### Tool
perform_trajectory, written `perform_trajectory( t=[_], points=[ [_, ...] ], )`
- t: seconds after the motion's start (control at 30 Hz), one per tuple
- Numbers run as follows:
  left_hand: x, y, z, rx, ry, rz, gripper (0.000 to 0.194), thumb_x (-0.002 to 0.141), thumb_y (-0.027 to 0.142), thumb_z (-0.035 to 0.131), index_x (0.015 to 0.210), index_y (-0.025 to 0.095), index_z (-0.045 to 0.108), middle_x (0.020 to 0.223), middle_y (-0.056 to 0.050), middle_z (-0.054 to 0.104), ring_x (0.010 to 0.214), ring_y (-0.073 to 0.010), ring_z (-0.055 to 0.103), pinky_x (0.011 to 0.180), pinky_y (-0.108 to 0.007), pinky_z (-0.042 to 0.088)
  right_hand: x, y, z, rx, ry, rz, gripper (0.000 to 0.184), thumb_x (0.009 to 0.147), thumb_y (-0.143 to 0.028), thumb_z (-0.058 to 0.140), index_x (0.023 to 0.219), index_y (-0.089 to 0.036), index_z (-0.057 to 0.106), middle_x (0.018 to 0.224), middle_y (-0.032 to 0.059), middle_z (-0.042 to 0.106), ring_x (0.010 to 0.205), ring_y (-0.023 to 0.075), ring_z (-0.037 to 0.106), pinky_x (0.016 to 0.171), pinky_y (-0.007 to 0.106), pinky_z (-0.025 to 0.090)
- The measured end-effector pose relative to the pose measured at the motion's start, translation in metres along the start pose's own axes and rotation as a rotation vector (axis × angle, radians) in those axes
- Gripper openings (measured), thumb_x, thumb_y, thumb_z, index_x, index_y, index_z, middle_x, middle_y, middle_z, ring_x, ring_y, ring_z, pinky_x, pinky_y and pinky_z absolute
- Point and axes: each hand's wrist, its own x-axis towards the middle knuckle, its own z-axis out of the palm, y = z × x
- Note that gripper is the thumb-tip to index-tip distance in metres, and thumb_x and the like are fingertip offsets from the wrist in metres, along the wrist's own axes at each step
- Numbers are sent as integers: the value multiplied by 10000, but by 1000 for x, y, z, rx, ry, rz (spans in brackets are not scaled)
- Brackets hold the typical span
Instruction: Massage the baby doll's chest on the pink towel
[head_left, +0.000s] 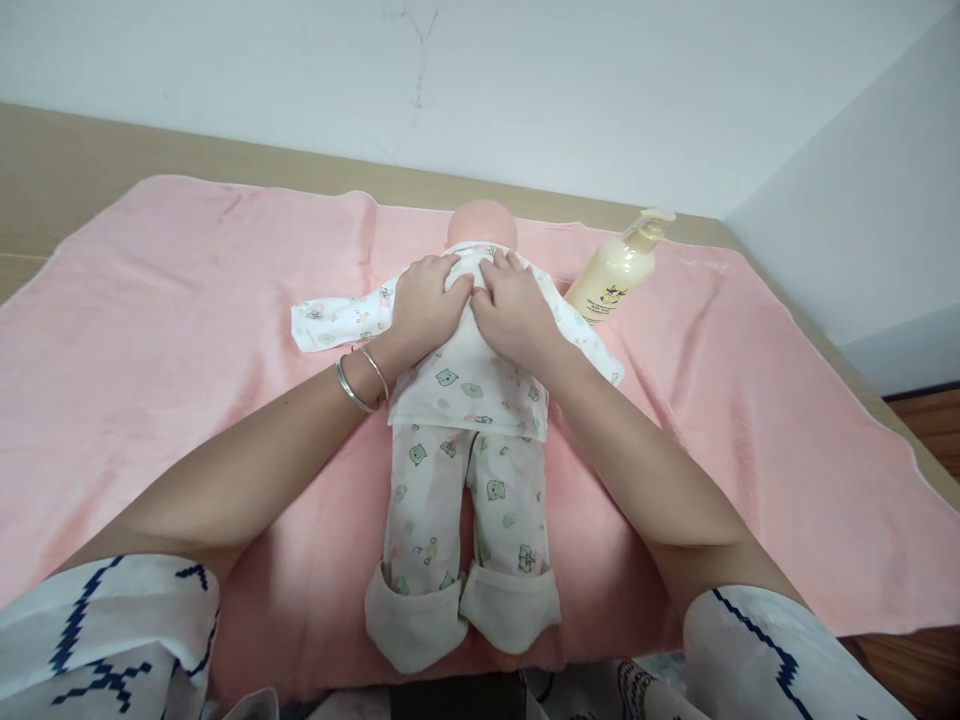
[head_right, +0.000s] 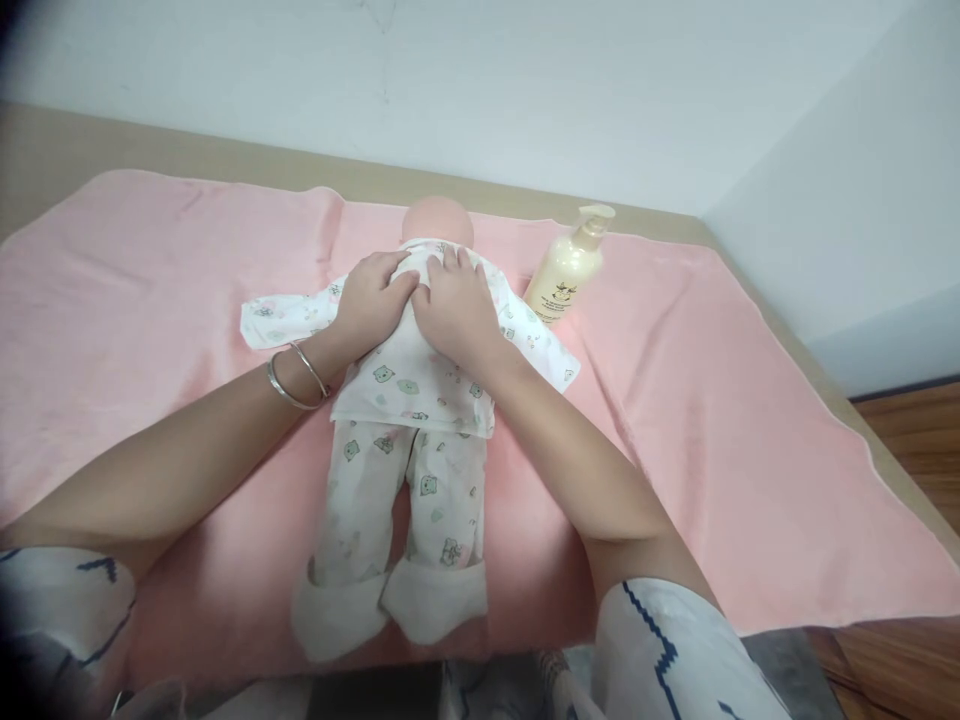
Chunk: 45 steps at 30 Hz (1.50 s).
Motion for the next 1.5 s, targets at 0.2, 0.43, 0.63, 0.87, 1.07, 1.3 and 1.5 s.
perform_trajectory(
  t=[0.2, 0.43, 0.63, 0.87, 1.07, 1.3, 1.5],
  points=[
    [-2, 2, -2, -16, 6, 29, 423, 1017, 313, 446, 1310, 218, 737, 1410, -90, 745, 1359, -293, 644, 1248, -478, 481, -5, -8, -19, 58, 86, -7, 572, 986, -200, 426, 1536, -157, 581, 1726, 122, 493, 1683, 334, 359, 1396, 609, 322],
    [-3, 3, -4, -13, 7, 11, 413, 1006, 314, 445, 1281, 233, 742, 1403, -89, 750, 1356, -292, 640, 1241, -475, 480, -9, -17, -8, -90, -18, -19, 541, 1027, -182, 378, 1498, -62, 613, 1710, 211, 487, 1650, 367, 407, 1391, 607, 311],
    [-4, 6, -8, -37, -34, 15, 413, 1004, 312, 418, 1252, 248, 743, 1383, -81, 759, 1318, -286, 652, 1218, -474, 491, -15, -23, -19, -59, -18, -101, 610, 1019, -177, 394, 1613, -171, 533, 1766, 100, 438, 1642, 304, 426, 1359, 537, 389],
    [-4, 7, -8, -25, -19, 4, 429, 997, 308, 417, 1274, 227, 733, 1429, -91, 736, 1371, -284, 631, 1247, -452, 471, -10, -18, -14, -170, -23, -91, 548, 1039, -198, 362, 1531, -146, 598, 1700, 134, 518, 1638, 339, 411, 1362, 584, 347],
    [-4, 5, -8, -24, -28, 19, 402, 1001, 298, 408, 1214, 239, 744, 1351, -88, 766, 1291, -286, 659, 1203, -467, 500, -12, -20, -21, -125, -37, -157, 555, 995, -162, 396, 1509, -154, 606, 1731, 125, 487, 1621, 319, 447, 1362, 550, 362],
    [-5, 5, -7, -24, -14, 10, 418, 1017, 332, 410, 1256, 254, 744, 1404, -74, 752, 1338, -281, 645, 1232, -459, 487, -17, -25, -25, -155, 120, -70, 588, 1012, -187, 383, 1563, -232, 583, 1759, 41, 450, 1670, 289, 376, 1372, 536, 368],
    [-4, 3, -7, -8, -6, 26, 446, 993, 295, 405, 1279, 232, 741, 1395, -95, 753, 1342, -274, 653, 1236, -447, 490, -12, -15, 9, -150, -26, -67, 474, 1018, -164, 407, 1399, -109, 684, 1659, 175, 568, 1609, 327, 467, 1369, 544, 341]
  ],
)
